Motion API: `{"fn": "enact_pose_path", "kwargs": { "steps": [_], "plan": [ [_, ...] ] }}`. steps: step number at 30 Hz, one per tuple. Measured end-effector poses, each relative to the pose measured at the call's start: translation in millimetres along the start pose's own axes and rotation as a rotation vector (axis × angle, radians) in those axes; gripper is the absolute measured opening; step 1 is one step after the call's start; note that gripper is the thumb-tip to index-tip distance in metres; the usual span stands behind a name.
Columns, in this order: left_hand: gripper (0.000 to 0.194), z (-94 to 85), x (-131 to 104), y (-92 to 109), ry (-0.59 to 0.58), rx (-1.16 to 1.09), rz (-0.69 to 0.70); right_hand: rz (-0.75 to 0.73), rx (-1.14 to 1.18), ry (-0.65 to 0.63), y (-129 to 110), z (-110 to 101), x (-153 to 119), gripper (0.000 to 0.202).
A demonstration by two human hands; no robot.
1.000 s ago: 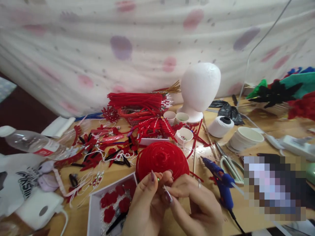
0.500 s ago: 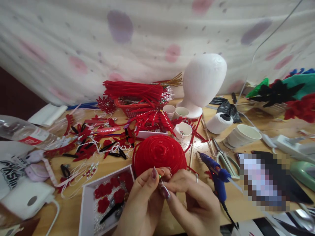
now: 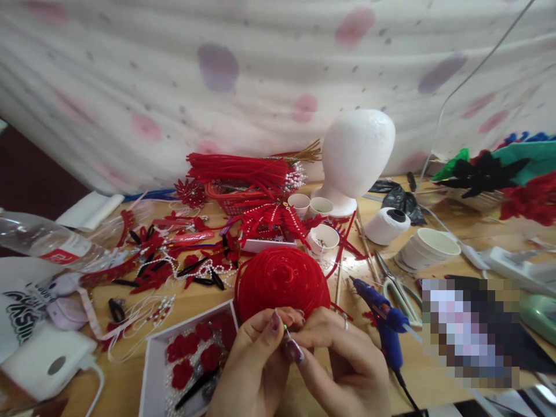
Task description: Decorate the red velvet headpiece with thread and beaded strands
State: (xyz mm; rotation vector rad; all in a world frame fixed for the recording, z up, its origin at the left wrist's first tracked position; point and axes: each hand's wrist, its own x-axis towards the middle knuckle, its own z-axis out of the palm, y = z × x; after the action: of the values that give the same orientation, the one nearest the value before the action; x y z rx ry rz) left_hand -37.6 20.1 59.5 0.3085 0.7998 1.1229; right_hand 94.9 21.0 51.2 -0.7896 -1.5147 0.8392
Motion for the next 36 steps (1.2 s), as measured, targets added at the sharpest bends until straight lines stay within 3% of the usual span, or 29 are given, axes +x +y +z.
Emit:
{"fn": "enact_pose_path", "kwargs": {
  "steps": [16, 20, 23, 28, 36],
  "plan": [
    [0.023, 4.7, -0.5, 4.8, -0.036, 0.065, 0.052, 0.014, -0.015, -0.01, -4.8, -5.5, 3.5, 0.021],
    [0.013, -2.1, 2.6, 1.4, -0.104, 0.245, 0.223, 0.031, 0.016, -0.026, -2.8, -7.1, 2.5, 0.022],
    [0.008, -5.5, 4.0, -2.1, -0.057, 0.338, 0.362, 0.055, 0.005, -0.062, -0.1, -8.0, 0.5, 0.023],
    [0.011, -5.1, 2.3, -5.9, 0.023, 0.337, 0.444, 0.037, 0.008, -0.09, 2.9, -8.3, -3.4, 0.029],
    [0.005, -15.1, 0.7, -10.8, -0.036, 0.495, 0.553, 0.094, 0.013, -0.058, 3.7, -5.9, -9.8, 0.019]
  ]
}}
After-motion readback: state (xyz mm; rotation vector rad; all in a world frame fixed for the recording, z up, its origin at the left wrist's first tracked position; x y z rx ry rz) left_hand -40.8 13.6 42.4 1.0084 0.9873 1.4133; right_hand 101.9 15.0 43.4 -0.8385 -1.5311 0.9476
